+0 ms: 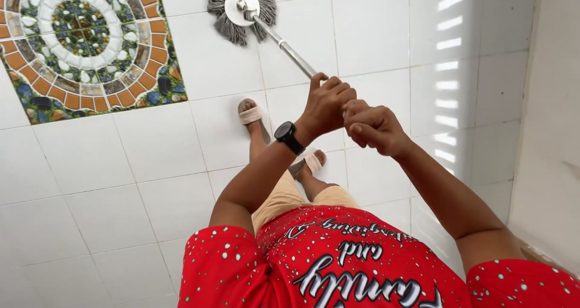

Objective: The person mops a tiled floor using a spin mop. They move the mop back and forth across the white tiles and a central decorative mosaic tile, covering the area systematically.

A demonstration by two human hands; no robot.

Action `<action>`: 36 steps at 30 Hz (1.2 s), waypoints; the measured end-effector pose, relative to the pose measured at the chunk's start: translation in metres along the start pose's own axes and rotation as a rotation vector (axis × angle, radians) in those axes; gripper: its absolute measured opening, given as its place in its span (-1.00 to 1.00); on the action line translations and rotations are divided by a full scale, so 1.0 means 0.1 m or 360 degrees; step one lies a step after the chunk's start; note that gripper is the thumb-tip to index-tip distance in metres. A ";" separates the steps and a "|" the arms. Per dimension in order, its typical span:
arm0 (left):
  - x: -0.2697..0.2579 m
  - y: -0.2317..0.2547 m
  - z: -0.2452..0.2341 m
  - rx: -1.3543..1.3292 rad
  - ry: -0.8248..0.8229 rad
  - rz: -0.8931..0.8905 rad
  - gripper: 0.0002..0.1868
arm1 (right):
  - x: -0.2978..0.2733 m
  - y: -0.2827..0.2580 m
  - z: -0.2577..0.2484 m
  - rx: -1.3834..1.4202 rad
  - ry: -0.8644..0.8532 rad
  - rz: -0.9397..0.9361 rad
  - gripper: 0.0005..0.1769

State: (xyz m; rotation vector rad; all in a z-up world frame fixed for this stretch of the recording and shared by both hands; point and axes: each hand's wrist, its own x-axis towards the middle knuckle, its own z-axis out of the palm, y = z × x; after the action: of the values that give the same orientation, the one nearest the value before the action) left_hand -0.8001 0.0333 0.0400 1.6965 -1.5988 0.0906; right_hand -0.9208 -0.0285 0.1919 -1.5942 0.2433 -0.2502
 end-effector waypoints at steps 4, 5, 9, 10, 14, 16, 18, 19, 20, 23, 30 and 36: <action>0.36 -0.89 -0.26 0.0018 -0.0003 0.0033 -0.88 | 0.92 0.19 0.09 -0.0011 0.0024 -0.0095 -0.36; 0.43 -1.23 -0.28 0.0031 0.0008 0.0029 -0.88 | 1.24 0.31 0.11 -0.0013 0.0009 -0.0104 -0.36; 0.73 -2.51 -0.62 0.0171 -0.0117 -0.0037 -0.91 | 2.50 0.51 0.36 -0.0015 0.0032 -0.0038 -0.37; 0.82 -2.83 -0.75 0.0160 -0.0189 -0.0049 -0.97 | 2.82 0.49 0.44 -0.0049 0.0040 0.0012 -0.40; 0.84 -4.04 -0.96 0.0591 -0.0102 0.0051 -0.88 | 3.90 0.98 0.77 -0.0100 0.0011 -0.0045 -0.31; 0.89 -4.39 -1.28 0.0040 -0.0458 -0.0357 -0.69 | 4.35 1.33 0.94 -0.0091 -0.0030 -0.0185 -0.40; 0.74 -4.52 -1.35 0.0047 -0.0492 -0.0390 -0.76 | 4.43 1.46 1.15 -0.0059 -0.0069 -0.0192 -0.39; 0.70 -4.57 -1.37 0.0048 -0.0526 -0.0407 -0.82 | 4.48 1.50 1.21 -0.0036 -0.0093 -0.0200 -0.37; 0.66 -4.48 -1.39 0.0051 -0.0512 -0.0408 -0.82 | 4.39 1.39 1.21 -0.0045 -0.0102 -0.0206 -0.37; 0.43 -4.03 -1.54 0.0064 -0.0442 -0.0388 -0.81 | 3.98 1.07 1.29 -0.0369 -0.0234 -0.0137 -0.37; 0.27 -2.60 -2.34 -0.0623 0.0201 -0.0379 -0.82 | 3.29 -0.10 1.52 -0.0049 -0.0387 -0.0292 -0.59; 0.53 -3.10 -2.43 -0.0458 0.0457 -0.0310 -0.89 | 3.91 -0.20 1.74 -0.0067 -0.0387 -0.0742 -0.60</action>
State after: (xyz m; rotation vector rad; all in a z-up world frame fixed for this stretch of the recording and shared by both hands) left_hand -0.4106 0.0972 0.0870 1.5276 -1.1693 0.0053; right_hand -0.4953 0.0172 0.2096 -1.6910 -0.3182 -0.4069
